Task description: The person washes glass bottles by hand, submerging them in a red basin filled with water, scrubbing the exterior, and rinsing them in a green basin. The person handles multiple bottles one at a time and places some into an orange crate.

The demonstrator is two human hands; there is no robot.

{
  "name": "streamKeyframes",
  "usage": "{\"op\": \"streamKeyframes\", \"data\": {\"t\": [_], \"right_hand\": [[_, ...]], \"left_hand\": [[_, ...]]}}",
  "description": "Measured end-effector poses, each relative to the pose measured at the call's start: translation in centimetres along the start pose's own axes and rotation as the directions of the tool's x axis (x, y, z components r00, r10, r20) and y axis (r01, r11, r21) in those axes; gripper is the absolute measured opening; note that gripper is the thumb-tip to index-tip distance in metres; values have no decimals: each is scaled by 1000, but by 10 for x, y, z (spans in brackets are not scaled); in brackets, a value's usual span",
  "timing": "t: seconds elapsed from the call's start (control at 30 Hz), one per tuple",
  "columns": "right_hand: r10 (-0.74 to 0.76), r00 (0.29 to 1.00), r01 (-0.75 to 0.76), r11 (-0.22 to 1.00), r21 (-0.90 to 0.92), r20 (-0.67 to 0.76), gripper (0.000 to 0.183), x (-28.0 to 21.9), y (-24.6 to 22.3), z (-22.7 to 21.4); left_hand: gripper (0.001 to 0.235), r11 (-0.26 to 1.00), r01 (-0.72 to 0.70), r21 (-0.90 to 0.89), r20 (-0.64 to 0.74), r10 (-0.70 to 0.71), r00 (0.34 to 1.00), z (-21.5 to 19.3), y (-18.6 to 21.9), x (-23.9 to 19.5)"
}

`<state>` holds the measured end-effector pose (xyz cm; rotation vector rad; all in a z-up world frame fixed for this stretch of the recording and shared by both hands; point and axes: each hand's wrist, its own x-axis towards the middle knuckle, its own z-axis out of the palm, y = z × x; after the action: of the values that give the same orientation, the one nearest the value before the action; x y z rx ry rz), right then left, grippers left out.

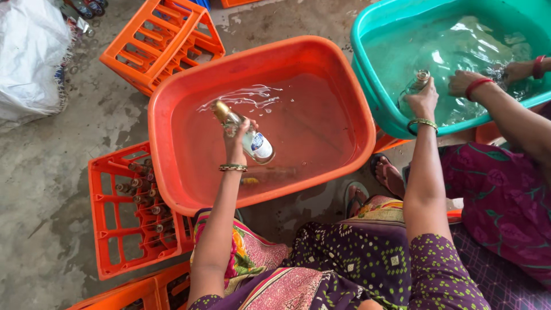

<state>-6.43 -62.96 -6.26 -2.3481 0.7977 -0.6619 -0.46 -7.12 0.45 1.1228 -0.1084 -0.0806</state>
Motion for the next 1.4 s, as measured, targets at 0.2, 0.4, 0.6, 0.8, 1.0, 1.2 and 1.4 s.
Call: {"op": "streamKeyframes", "data": {"t": [0.2, 0.4, 0.6, 0.8, 1.0, 1.2, 1.4], "right_hand": [[181, 983, -182, 983, -37, -15, 65, -13, -10, -36], [-100, 922, 336, 691, 640, -375, 15, -97, -117, -78], [-437, 833, 75, 697, 713, 339, 60, -248, -281, -41], [-577, 768, 355, 744, 566, 277, 57, -255, -311, -56], [-645, 684, 556, 763, 328, 341, 29, -241, -295, -48], [-558, 772, 501, 829, 249, 304, 25, -246, -281, -11], [-525, 813, 501, 851, 157, 250, 22, -252, -263, 14]], "left_hand": [[47, 829, -193, 524, 55, 194, 980, 8, 2, -12], [52, 353, -376, 857, 249, 355, 901, 20, 9, -32], [54, 270, -494, 826, 366, 410, 836, 50, 22, -53], [49, 184, -493, 850, 477, 123, 870, 53, 17, -58], [32, -29, -520, 854, 521, 63, 851, 42, -8, -47], [28, -261, -500, 826, 544, 136, 828, 44, -27, -50], [52, -222, -455, 862, 477, 51, 878, 60, -31, -66]]}}
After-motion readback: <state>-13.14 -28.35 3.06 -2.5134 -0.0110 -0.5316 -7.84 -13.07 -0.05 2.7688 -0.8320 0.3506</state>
